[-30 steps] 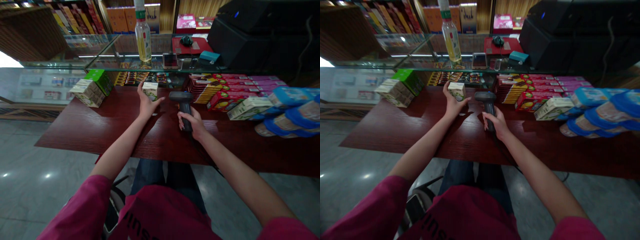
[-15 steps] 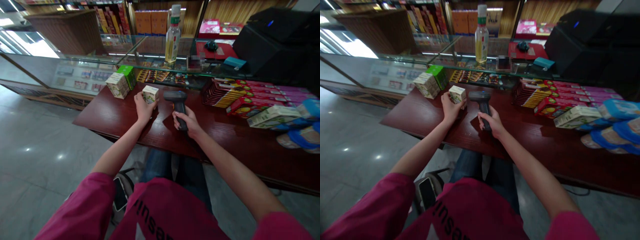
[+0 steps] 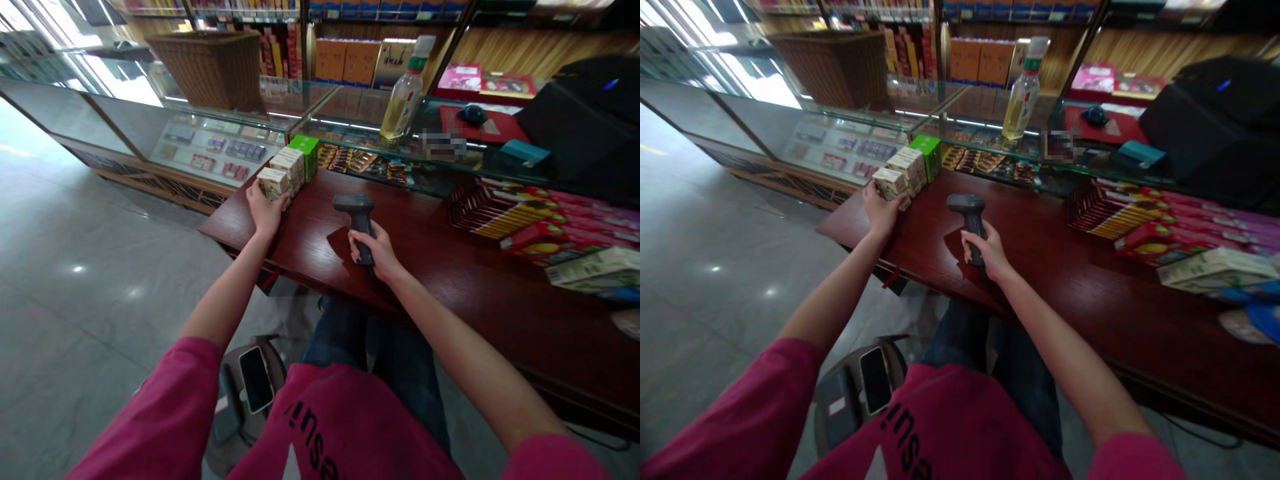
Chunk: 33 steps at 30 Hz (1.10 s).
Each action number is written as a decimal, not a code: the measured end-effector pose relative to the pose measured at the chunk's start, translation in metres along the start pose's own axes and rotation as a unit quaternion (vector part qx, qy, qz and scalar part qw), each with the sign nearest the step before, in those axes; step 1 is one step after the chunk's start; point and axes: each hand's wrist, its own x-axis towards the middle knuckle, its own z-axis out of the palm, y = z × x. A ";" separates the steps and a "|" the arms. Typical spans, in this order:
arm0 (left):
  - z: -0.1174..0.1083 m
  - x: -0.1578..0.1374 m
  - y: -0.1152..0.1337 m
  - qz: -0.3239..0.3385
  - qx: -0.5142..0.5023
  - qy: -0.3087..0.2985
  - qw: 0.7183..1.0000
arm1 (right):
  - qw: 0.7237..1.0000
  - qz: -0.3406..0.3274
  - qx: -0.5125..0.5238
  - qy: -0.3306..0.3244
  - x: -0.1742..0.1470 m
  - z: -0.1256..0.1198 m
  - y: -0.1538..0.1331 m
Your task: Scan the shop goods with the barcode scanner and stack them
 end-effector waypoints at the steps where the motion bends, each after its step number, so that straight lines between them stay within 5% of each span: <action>1: 0.004 0.005 -0.002 -0.003 -0.001 -0.003 1.000 | 1.000 -0.001 0.003 0.005 -0.001 -0.001 0.000; 10: 0.020 0.018 -0.015 -0.003 -0.036 -0.012 0.999 | 0.998 -0.006 0.033 0.047 -0.012 -0.019 -0.008; 14: 0.012 -0.005 0.016 0.087 -0.046 0.048 0.994 | 0.996 -0.012 0.030 0.088 -0.033 -0.052 -0.018; 17: 0.025 -0.038 0.055 0.185 -0.066 -0.023 0.980 | 0.989 -0.031 0.028 0.142 -0.055 -0.087 -0.029; 21: 0.080 -0.101 0.112 0.238 -0.126 -0.176 0.947 | 0.968 -0.083 0.023 0.237 -0.091 -0.137 -0.044; 26: 0.169 -0.178 0.190 0.328 -0.181 -0.350 0.859 | 0.928 -0.133 0.003 0.347 -0.148 -0.189 -0.060; 33: 0.276 -0.264 0.307 0.387 -0.255 -0.414 0.784 | 0.883 -0.176 -0.034 0.434 -0.219 -0.225 -0.070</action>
